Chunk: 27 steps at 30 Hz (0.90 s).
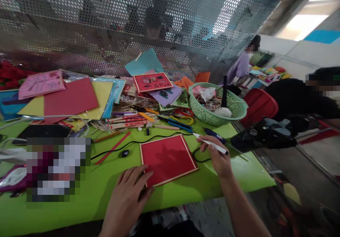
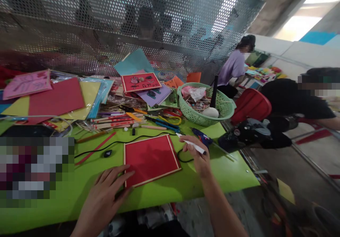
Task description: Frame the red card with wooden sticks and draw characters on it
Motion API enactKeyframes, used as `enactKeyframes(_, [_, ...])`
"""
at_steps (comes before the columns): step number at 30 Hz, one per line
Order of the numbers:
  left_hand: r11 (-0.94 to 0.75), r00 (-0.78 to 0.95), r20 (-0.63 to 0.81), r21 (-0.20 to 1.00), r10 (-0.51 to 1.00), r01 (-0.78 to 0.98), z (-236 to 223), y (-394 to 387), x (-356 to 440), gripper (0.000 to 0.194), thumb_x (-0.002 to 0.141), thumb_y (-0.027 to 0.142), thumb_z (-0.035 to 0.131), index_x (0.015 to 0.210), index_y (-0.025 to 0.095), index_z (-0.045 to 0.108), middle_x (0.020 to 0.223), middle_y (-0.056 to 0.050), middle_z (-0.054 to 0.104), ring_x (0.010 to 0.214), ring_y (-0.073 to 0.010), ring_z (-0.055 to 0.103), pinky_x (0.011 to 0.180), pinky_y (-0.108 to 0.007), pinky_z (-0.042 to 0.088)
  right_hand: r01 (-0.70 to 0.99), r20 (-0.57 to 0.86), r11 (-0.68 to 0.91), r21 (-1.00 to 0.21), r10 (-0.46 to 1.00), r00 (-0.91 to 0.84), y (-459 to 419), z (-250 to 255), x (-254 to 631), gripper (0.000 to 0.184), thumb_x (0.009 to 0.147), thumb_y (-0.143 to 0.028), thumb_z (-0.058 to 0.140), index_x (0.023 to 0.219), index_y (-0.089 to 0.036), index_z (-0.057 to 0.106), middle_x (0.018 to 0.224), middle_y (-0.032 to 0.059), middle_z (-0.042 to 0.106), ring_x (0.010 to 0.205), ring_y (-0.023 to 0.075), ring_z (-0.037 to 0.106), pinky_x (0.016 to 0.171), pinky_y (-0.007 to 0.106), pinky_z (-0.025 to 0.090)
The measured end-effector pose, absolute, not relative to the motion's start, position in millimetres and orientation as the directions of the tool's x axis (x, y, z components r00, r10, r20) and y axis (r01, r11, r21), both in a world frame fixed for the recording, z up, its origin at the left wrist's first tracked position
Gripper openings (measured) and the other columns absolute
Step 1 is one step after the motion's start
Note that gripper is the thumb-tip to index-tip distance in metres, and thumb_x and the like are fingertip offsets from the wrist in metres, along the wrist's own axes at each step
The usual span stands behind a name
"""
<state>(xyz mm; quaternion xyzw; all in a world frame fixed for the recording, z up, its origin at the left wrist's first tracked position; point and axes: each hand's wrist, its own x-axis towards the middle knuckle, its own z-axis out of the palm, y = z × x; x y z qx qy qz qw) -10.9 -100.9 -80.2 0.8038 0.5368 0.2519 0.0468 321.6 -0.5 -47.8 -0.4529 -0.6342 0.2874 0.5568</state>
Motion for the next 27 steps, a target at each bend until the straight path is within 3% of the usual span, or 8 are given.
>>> enactKeyframes(16, [-0.434,0.311,0.370,0.320,0.876,0.842,-82.2,-98.7,-13.3,0.030,0.096,0.032,0.060,0.125,0.031,0.068,0.133,-0.005,0.069,0.114,-0.0299,0.065,0.094,-0.050,0.054,0.192,0.421,0.408,-0.892,0.907,0.028,0.7,-53.3,324.1,0.025,0.097,-0.038,0.062,0.113,-0.028,0.078,0.096,0.0067,0.075,0.077,0.0226,0.063,0.083,0.040,0.050])
enactKeyframes(27, [-0.457,0.331,0.391,0.293,0.859,0.840,-80.5,-98.7,-13.6,0.029,0.098,0.030,0.060,0.126,0.028,0.066,0.133,-0.004,0.068,0.115,-0.0273,0.062,0.095,-0.045,0.050,0.170,0.431,0.426,-0.888,0.902,-0.006,0.5,-50.3,322.4,0.024,0.099,-0.035,0.061,0.115,-0.025,0.075,0.099,0.0057,0.073,0.072,0.0175,0.060,0.075,0.034,0.048])
